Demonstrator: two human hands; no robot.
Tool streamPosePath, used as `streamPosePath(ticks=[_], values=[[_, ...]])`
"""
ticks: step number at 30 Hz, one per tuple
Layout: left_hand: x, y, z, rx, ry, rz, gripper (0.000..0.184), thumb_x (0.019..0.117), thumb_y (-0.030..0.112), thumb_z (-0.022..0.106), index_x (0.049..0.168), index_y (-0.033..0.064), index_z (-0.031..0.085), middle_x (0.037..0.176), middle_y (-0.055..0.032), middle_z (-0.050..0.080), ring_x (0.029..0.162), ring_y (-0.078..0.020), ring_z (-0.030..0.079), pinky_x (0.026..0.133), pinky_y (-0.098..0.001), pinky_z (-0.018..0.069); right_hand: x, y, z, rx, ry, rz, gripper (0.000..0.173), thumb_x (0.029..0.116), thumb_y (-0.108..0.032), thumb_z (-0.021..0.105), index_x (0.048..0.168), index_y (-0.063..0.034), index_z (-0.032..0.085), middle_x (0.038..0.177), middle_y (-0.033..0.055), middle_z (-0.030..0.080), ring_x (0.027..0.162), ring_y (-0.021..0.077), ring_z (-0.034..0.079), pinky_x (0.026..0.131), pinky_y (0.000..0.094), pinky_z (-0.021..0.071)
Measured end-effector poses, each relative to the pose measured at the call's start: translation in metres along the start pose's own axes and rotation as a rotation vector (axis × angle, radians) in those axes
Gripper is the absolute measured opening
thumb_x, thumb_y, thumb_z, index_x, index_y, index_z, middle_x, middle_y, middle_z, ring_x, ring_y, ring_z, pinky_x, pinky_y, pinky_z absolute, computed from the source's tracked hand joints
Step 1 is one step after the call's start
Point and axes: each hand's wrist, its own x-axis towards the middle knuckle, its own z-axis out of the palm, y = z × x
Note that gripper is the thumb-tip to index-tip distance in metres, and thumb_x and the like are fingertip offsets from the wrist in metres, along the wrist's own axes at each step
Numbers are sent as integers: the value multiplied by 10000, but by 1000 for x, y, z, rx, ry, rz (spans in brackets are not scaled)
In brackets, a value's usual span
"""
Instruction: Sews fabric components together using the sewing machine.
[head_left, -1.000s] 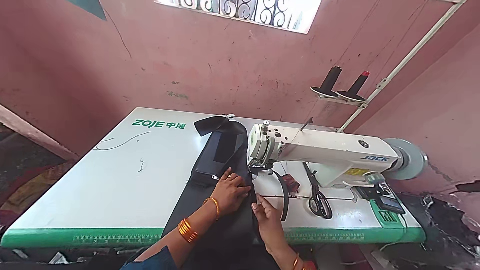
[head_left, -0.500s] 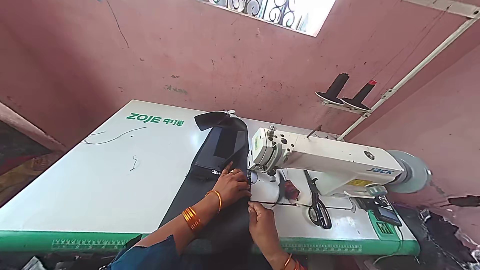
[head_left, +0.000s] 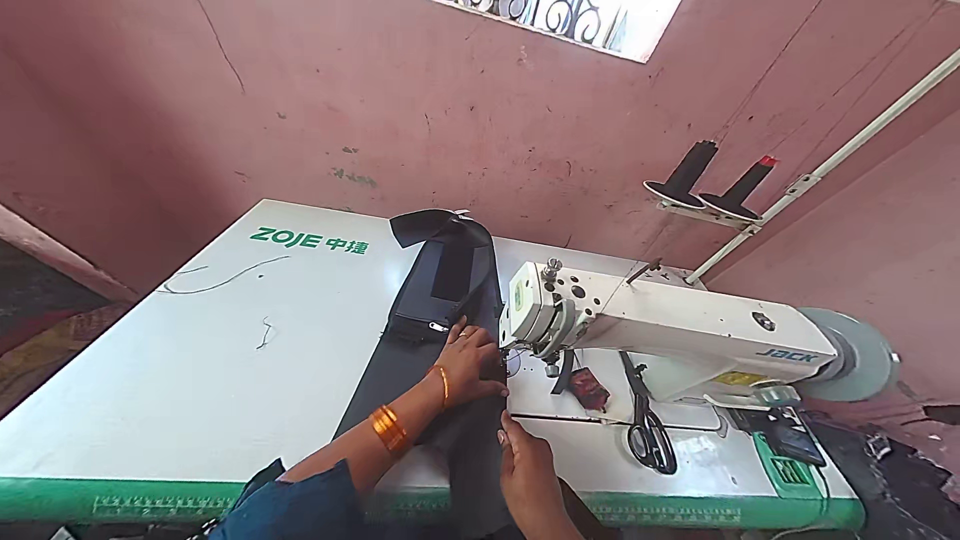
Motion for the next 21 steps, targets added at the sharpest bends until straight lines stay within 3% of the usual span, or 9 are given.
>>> streamPosePath(ticks=[4,11,13,14,15,17,18,19,21], values=[[1,0,-4,-27,-28,-38,665,794,602,796,1196,80,703,1376,-142,602,1466,-290,402,1263,-567,-15,6,6,4,4,68,-42,215,899,30,563,1027,98,721,744,186,704,669,316,717,638,468,584],[38,-22,-20,58,-67,-53,927,699,703,810,1342,73,594,1535,-156,480,1540,-294,290,1248,-608,-55,52,11,1,-23,27,-21,209,952,15,540,1028,85,721,778,199,710,729,339,721,698,485,578],[39,-21,-25,121,-101,-57,966,723,702,796,1390,48,549,1566,-175,439,1553,-309,259,1248,-610,-52,59,9,2,-65,2,-12,209,963,5,532,1017,78,720,771,203,705,739,351,723,698,500,575],[36,-15,-27,144,-109,-55,925,770,656,789,1400,25,545,1558,-188,446,1544,-330,276,1257,-602,2,62,8,1,-87,-17,1,209,967,-3,529,1009,72,719,770,201,703,746,355,722,700,503,572],[29,-7,-29,146,-111,-47,803,835,561,783,1376,5,574,1509,-196,492,1497,-352,353,1256,-581,126,65,6,-1,-109,-49,23,208,974,-17,526,1010,64,714,778,199,704,765,360,722,713,507,570],[4,18,-34,48,-158,-22,403,946,264,724,1226,-22,682,1339,-223,611,1321,-401,538,1098,-575,423,70,4,-5,-95,-104,77,196,972,-36,544,1039,53,705,824,207,712,817,372,723,756,524,564],[-10,27,-32,-37,-199,16,302,934,197,713,1131,-32,724,1238,-235,662,1215,-413,610,1019,-588,480,73,5,-7,-42,-111,100,199,965,-44,562,1062,54,706,863,208,720,848,361,722,788,519,562],[-25,34,-28,-112,-249,55,337,888,221,765,1093,-44,735,1188,-247,685,1160,-418,641,986,-591,498,74,8,-8,54,-104,124,209,968,-44,575,1088,64,707,910,209,729,880,337,722,822,497,562],[-55,52,-17,-126,-345,38,620,848,383,826,1267,-38,649,1347,-244,602,1299,-411,551,1084,-571,437,72,15,-13,370,-130,285,264,1002,-12,544,1217,74,669,1071,196,717,984,241,687,909,392,538]])
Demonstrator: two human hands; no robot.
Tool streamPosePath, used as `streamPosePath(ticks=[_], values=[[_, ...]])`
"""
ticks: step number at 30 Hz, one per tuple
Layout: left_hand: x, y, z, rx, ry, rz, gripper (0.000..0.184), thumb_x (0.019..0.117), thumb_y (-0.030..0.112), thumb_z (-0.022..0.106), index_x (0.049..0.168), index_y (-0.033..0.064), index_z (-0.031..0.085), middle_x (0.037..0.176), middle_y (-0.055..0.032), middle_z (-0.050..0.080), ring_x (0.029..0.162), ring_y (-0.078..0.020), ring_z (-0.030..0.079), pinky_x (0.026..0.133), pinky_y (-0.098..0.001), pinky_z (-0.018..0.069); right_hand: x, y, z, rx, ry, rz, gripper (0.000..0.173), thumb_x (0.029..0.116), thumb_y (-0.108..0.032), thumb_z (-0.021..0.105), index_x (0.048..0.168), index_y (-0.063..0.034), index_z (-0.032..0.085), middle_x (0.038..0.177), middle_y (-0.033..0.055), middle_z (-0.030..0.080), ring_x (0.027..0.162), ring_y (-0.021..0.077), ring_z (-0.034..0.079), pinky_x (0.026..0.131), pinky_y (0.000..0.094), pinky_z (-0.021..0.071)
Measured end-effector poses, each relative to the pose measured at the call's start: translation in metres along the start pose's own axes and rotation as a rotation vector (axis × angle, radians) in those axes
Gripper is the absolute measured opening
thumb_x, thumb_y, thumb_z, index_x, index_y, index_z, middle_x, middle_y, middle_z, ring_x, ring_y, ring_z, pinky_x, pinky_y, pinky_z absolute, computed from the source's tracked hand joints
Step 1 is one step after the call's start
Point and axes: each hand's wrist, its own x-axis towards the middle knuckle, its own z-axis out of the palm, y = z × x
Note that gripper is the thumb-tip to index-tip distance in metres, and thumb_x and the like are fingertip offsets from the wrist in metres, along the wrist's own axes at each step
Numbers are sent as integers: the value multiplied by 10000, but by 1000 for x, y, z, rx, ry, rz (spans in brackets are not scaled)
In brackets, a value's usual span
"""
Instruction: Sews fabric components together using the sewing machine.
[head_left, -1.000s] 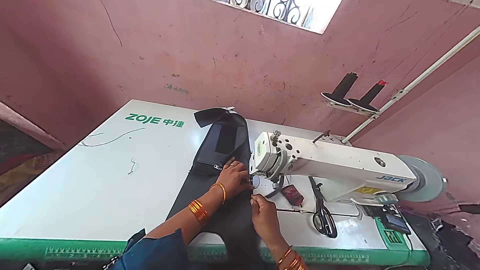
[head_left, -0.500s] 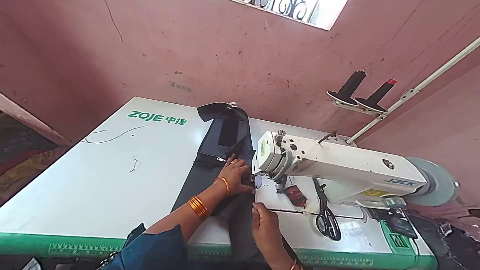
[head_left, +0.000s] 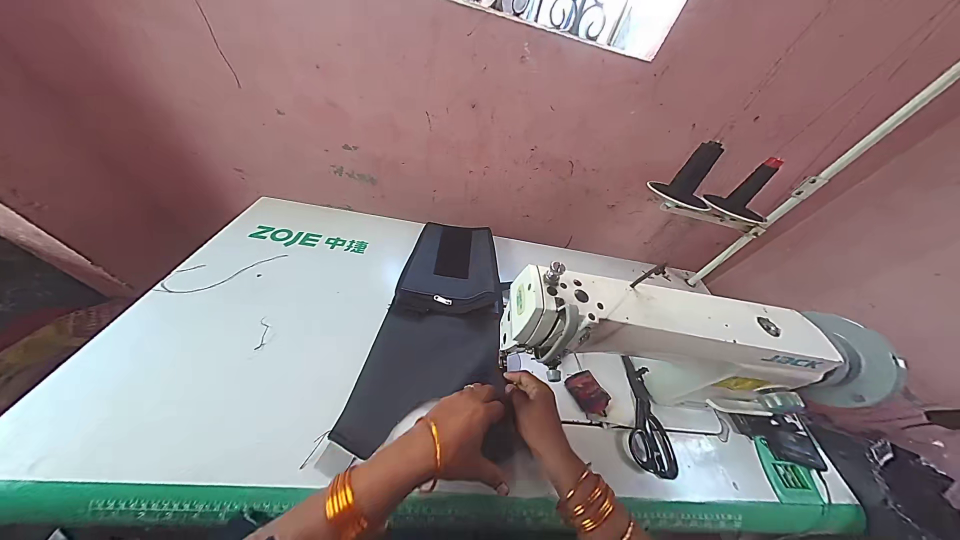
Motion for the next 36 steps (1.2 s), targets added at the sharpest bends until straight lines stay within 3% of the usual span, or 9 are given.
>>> streamPosePath(ticks=[5,10,14,17,20,28,31,33,36], values=[[-7,-14,64,217,894,410,162,828,53,608,827,76,768,832,-60,755,808,-214,741,729,-327,607,-73,12,-6,560,-99,232,262,956,113,484,1186,77,604,885,110,721,678,169,707,609,326,612],[-7,4,95,344,784,283,144,828,-34,676,894,34,785,879,-106,757,871,-279,758,678,-396,626,-120,35,8,375,9,-20,439,1024,24,475,1454,108,451,774,67,709,454,56,559,423,212,491],[-11,11,110,410,798,192,184,818,-47,659,940,3,787,949,-128,769,923,-288,762,734,-392,630,-126,56,21,-278,268,-507,408,860,30,547,1235,142,663,794,155,743,590,194,694,610,317,598],[-15,14,110,340,808,173,164,841,-35,658,955,-10,774,995,-161,766,961,-327,761,758,-428,631,-127,58,23,-490,321,-655,356,804,8,565,1109,101,724,766,166,723,608,263,717,576,367,600],[-19,17,105,336,751,189,343,868,-59,647,1174,52,754,1250,-132,713,1083,-330,718,719,-443,625,-125,55,18,-517,327,-681,284,812,-12,553,1015,75,732,730,139,705,585,238,701,546,349,587],[-6,3,124,395,939,298,197,843,-20,610,897,53,784,977,-64,785,997,-228,751,919,-342,590,-124,26,-14,60,-125,-155,193,1041,-70,484,1070,41,640,663,14,629,460,44,540,455,213,488],[-7,7,137,382,973,235,216,857,8,593,929,52,791,1014,-77,788,1024,-237,752,892,-339,599,-75,23,-26,-256,-7,-503,208,960,-25,577,1042,47,754,992,149,752,911,228,734,839,368,593],[-8,10,142,398,977,203,253,859,10,566,955,50,796,1051,-91,788,1048,-246,753,906,-345,599,-32,38,-17,-356,16,-719,255,915,83,560,1082,82,753,1247,254,693,1213,392,657,1066,466,513],[-4,9,136,371,982,174,242,842,-13,579,938,43,795,1037,-99,789,1040,-254,757,890,-349,605,5,49,-3,-421,105,-903,284,811,147,562,995,80,769,1170,229,731,1177,390,679,1043,435,529]])
